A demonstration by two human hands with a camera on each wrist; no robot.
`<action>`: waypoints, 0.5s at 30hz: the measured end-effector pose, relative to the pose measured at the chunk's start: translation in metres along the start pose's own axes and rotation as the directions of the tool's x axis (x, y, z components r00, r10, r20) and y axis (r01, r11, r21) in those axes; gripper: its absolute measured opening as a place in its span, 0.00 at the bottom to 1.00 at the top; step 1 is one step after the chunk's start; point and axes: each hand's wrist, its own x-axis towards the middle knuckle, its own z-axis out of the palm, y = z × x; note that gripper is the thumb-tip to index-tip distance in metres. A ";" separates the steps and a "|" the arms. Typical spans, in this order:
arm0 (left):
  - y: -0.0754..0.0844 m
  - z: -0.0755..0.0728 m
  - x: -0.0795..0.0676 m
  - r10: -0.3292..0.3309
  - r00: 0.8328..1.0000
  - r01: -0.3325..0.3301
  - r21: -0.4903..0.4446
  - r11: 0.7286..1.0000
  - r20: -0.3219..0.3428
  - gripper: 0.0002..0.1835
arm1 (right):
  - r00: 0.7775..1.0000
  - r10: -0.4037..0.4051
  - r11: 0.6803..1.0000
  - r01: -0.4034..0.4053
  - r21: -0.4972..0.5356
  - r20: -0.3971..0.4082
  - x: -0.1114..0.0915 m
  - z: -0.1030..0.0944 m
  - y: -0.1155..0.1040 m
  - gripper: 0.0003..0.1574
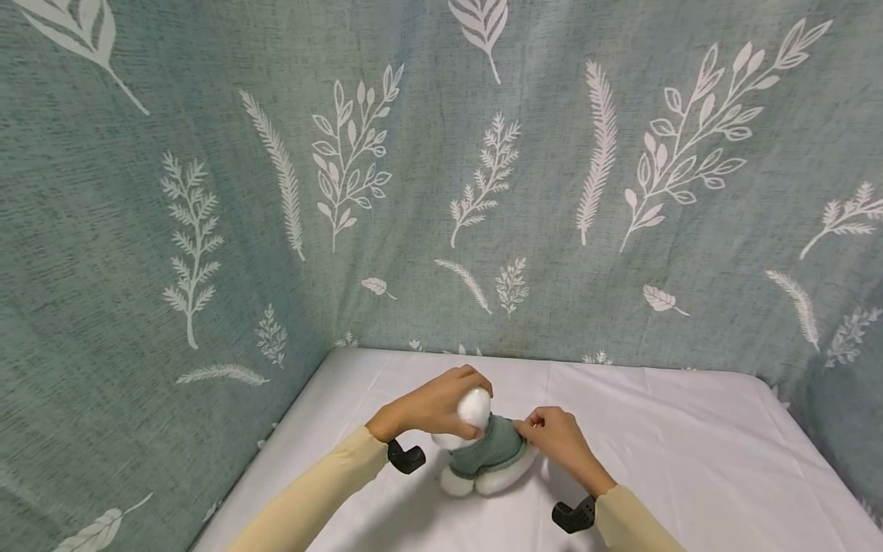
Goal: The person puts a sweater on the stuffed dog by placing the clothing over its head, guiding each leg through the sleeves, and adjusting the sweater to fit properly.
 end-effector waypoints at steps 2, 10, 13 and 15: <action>0.002 0.000 0.000 0.007 1.000 -0.007 0.019 1.000 0.004 0.29 | 1.000 -0.018 1.000 0.018 0.004 0.019 0.007 0.000 0.000 0.16; 0.008 0.003 -0.001 0.029 0.999 -0.027 0.095 0.995 -0.014 0.28 | 0.978 -0.097 0.995 0.099 -0.002 0.186 0.029 -0.003 0.009 0.19; 0.007 0.003 -0.001 0.036 0.999 -0.034 0.106 0.994 -0.016 0.28 | 0.975 -0.084 0.995 0.093 -0.030 0.207 0.034 -0.002 0.015 0.22; 0.006 0.003 -0.001 0.038 0.999 -0.036 0.112 0.993 -0.016 0.29 | 0.972 -0.062 0.997 0.071 -0.028 0.227 0.035 -0.002 0.019 0.23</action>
